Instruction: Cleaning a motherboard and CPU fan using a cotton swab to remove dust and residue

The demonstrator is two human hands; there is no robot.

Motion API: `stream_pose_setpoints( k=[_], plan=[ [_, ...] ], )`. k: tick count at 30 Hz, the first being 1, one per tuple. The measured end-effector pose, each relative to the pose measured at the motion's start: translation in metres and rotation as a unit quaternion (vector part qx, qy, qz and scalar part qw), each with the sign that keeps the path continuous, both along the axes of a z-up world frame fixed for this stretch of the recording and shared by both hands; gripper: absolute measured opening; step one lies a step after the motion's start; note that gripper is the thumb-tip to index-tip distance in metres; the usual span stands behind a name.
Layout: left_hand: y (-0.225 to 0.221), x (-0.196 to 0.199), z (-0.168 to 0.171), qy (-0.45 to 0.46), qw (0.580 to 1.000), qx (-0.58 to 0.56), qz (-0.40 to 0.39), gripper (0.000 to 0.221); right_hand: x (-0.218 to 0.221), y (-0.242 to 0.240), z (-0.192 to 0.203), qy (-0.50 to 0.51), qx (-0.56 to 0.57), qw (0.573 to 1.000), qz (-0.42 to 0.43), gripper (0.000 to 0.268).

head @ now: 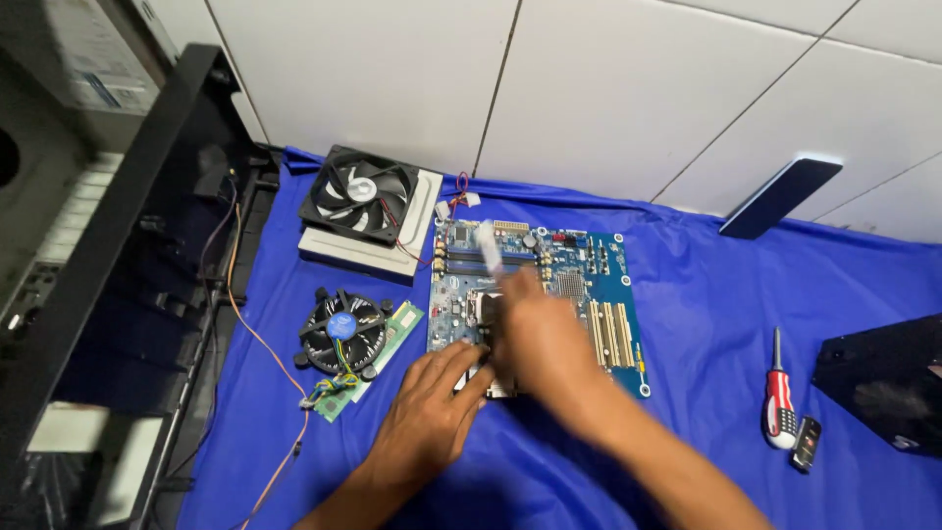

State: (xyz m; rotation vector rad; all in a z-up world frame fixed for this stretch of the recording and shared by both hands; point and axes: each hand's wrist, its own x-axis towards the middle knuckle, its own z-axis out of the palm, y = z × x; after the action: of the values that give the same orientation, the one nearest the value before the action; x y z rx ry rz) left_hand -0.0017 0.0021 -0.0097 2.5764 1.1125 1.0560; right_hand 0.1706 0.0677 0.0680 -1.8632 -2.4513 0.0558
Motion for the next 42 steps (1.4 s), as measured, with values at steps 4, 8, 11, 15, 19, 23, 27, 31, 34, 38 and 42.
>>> stream_pose_setpoints(
  k=[4,8,11,15,19,23,27,31,34,38,42],
  plan=[
    [-0.003,0.002,0.009,0.003,1.000,0.000,0.003,0.047,0.022,0.028,-0.005,0.089,0.048,0.995,-0.003,0.017],
    [-0.001,0.002,0.009,0.004,1.000,-0.004,0.011,0.045,0.011,0.016,0.004,0.060,-0.014,0.998,-0.017,0.029],
    [-0.005,0.003,0.011,0.015,1.000,-0.007,0.013,0.046,0.013,0.022,-0.004,0.084,0.019,0.996,-0.016,0.032],
    [-0.002,0.002,0.007,0.029,0.999,-0.003,0.018,0.047,0.019,0.017,-0.015,0.079,0.039,0.996,0.006,0.014],
    [-0.004,0.002,0.010,0.019,1.000,-0.005,0.014,0.048,0.025,0.021,-0.017,0.036,0.080,0.996,-0.025,0.013],
    [-0.001,0.002,0.008,0.020,1.000,0.001,0.021,0.046,0.034,-0.006,-0.010,0.033,0.007,0.999,-0.002,0.044],
    [-0.003,0.003,0.010,0.012,1.000,0.001,0.023,0.043,0.052,-0.040,0.013,0.033,-0.054,0.997,-0.048,0.047],
    [-0.003,0.003,0.009,0.016,0.999,-0.009,0.026,0.043,0.081,-0.068,0.031,0.033,-0.055,0.998,-0.020,0.039],
    [-0.004,0.003,0.009,0.017,0.999,-0.011,0.027,0.042,0.110,-0.077,0.038,0.051,0.008,0.995,-0.083,0.046],
    [-0.004,0.004,0.005,0.021,0.999,-0.020,0.027,0.043,0.159,-0.076,0.035,0.164,-0.053,0.985,-0.008,0.036],
    [-0.005,0.002,0.007,0.002,1.000,-0.019,0.015,0.040,0.230,-0.066,0.017,0.164,0.019,0.985,-0.060,0.034]
  ],
)
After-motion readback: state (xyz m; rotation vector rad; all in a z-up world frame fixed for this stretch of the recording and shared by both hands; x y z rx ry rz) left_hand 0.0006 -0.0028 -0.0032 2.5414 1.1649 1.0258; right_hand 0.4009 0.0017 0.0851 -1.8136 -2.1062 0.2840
